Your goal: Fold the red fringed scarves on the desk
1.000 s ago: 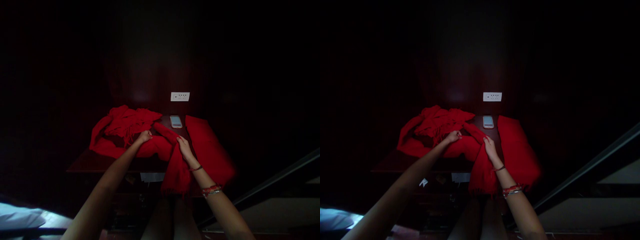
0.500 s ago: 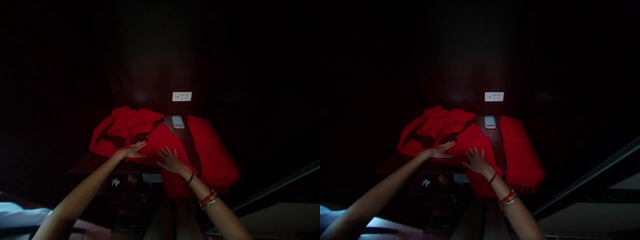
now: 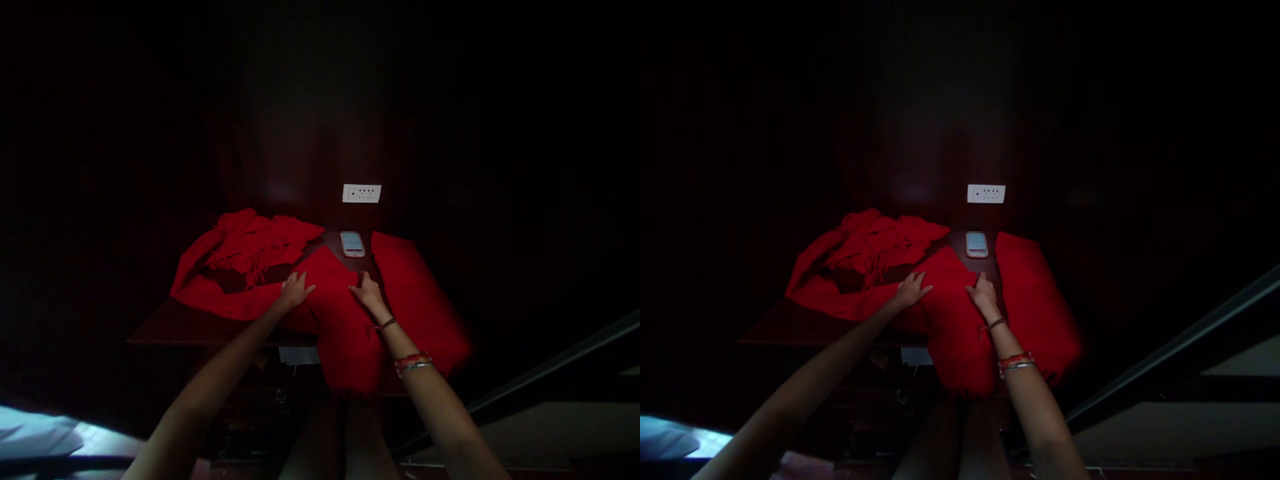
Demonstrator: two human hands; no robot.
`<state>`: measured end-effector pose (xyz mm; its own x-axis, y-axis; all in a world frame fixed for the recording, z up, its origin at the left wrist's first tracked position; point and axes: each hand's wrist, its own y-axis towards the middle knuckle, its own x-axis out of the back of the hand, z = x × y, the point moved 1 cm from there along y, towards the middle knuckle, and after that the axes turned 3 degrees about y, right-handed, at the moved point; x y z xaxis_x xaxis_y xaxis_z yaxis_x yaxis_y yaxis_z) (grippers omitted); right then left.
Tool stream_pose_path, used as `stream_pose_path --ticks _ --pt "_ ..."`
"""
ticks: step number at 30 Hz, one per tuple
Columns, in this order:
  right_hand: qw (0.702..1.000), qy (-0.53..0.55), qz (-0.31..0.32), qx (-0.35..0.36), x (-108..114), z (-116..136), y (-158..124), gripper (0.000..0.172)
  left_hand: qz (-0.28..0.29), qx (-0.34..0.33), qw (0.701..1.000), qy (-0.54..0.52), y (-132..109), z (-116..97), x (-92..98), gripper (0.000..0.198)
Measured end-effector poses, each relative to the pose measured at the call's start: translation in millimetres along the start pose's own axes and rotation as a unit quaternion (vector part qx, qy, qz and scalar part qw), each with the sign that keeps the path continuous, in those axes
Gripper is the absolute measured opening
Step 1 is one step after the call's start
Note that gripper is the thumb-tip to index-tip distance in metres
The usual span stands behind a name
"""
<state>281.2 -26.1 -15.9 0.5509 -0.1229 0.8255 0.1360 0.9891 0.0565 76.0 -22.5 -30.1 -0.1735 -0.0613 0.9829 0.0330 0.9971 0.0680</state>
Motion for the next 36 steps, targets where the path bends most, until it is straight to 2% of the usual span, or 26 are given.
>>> stream_pose_path --ticks 2,6,8,11,15,19,24,26,29,31,33,36 --pt "0.998 0.067 0.004 -0.008 -2.3 -0.8 15.5 0.054 -0.015 -0.009 1.000 -0.014 4.5 -0.1 -8.0 0.057" --pt "0.975 0.216 -0.048 0.001 -3.8 -1.6 31.7 0.050 -0.028 -0.028 0.998 -0.052 16.3 0.9 -15.8 0.060" --pt "0.976 0.211 -0.047 0.006 -3.1 -4.7 31.0 0.049 -0.065 -0.039 0.994 -0.076 24.5 -0.2 -16.7 0.056" --pt "0.994 0.097 -0.051 0.010 -0.1 -11.4 20.6 0.049 -0.129 -0.042 0.985 -0.109 37.7 -2.4 -16.3 0.039" --pt "0.996 0.027 -0.080 0.020 3.2 -17.7 3.0 0.058 -0.151 -0.041 0.980 -0.119 49.4 -3.3 -15.8 0.024" --pt "0.998 0.062 -0.032 -0.006 2.2 -16.3 4.6 0.058 -0.167 -0.047 0.977 -0.127 46.8 -4.6 -17.9 0.027" --pt "0.975 0.217 -0.036 -0.028 10.4 -16.2 22.2 0.050 -0.239 -0.043 0.962 -0.122 34.6 1.5 -20.3 0.042" --pt "0.977 0.206 -0.044 -0.030 15.4 -20.6 25.0 0.049 -0.227 -0.072 0.966 -0.101 33.2 8.5 -20.7 0.046" --pt "0.996 0.090 -0.027 0.002 18.0 -25.3 23.3 0.047 -0.185 -0.131 0.972 -0.059 33.2 16.2 -19.7 0.051" --pt "0.999 0.048 -0.005 0.026 16.0 -24.1 21.2 0.046 -0.178 -0.148 0.972 -0.034 31.6 15.6 -17.3 0.051" --pt "0.999 0.037 0.000 0.037 13.2 -19.9 21.3 0.048 -0.185 -0.141 0.972 -0.019 27.7 10.9 -14.2 0.048" --pt "0.999 0.043 0.003 0.024 9.8 -13.7 26.3 0.055 -0.183 -0.088 0.979 -0.021 22.7 5.2 -12.7 0.049"
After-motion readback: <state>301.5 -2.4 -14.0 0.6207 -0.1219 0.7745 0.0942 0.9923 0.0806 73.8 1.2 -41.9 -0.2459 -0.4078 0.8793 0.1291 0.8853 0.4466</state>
